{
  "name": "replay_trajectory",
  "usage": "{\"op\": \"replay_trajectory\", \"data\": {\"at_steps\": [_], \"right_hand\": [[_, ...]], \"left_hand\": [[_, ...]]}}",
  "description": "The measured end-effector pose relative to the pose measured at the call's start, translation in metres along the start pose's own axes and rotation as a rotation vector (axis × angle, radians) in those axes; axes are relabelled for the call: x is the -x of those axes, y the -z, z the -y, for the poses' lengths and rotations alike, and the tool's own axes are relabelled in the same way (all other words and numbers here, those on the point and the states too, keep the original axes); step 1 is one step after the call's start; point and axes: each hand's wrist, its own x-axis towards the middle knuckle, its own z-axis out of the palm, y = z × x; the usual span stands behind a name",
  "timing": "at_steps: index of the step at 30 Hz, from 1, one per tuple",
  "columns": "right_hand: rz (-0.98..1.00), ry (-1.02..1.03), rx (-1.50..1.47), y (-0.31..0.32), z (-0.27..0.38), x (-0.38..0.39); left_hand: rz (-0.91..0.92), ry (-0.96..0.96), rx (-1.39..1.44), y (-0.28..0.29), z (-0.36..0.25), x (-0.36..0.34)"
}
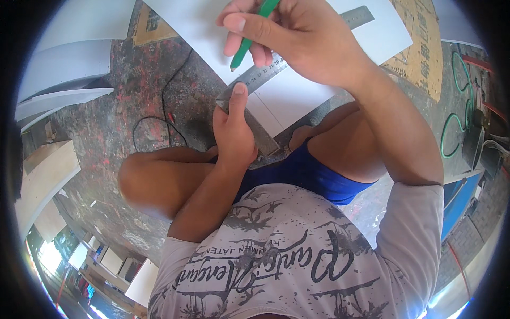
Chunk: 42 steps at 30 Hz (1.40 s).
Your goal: The person measures white furniture panels using a metal square and a tape measure, then marks layout lines on one panel with a pencil.
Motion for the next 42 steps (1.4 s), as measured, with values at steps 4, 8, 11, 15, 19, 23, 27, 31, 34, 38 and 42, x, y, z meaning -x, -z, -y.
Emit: {"op": "replay_trajectory", "data": {"at_steps": [4,8,11,15,19,23,27,31,34,38,42], "right_hand": [[0.01,0.023,-0.007,0.001,-0.001,0.0],[-0.001,0.0,0.002,-0.001,0.001,0.0],[-0.003,0.009,-0.001,-0.001,0.0,0.0],[-0.018,-0.031,-0.019,-0.002,0.002,0.0],[-0.017,0.002,-0.047,-0.004,-0.002,0.0],[0.016,0.024,0.054,-0.003,-0.003,0.0],[0.018,0.004,0.095,-0.005,-0.002,-0.002],[0.019,-0.01,0.076,-0.005,-0.003,-0.002],[0.015,-0.04,0.086,-0.006,-0.003,-0.002],[0.021,-0.034,0.081,-0.006,-0.003,-0.002],[0.02,-0.013,0.059,-0.005,-0.006,-0.001]], "left_hand": [[-0.009,0.053,0.035,0.0,-0.002,0.0],[-0.015,0.076,0.083,0.001,0.001,-0.002],[0.017,-0.01,0.009,0.002,0.002,-0.001],[-0.025,0.15,0.079,0.004,-0.002,-0.001],[-0.024,0.168,0.159,-0.001,-0.007,0.001],[-0.039,0.191,0.18,-0.002,-0.005,0.001],[-0.052,0.189,0.161,-0.001,-0.002,0.001],[-0.103,0.21,0.116,-0.004,-0.003,0.002],[-0.108,0.168,0.101,-0.007,-0.001,0.003],[-0.098,0.115,0.111,-0.008,-0.002,0.003],[-0.091,0.111,0.106,-0.006,0.002,0.001]]}}
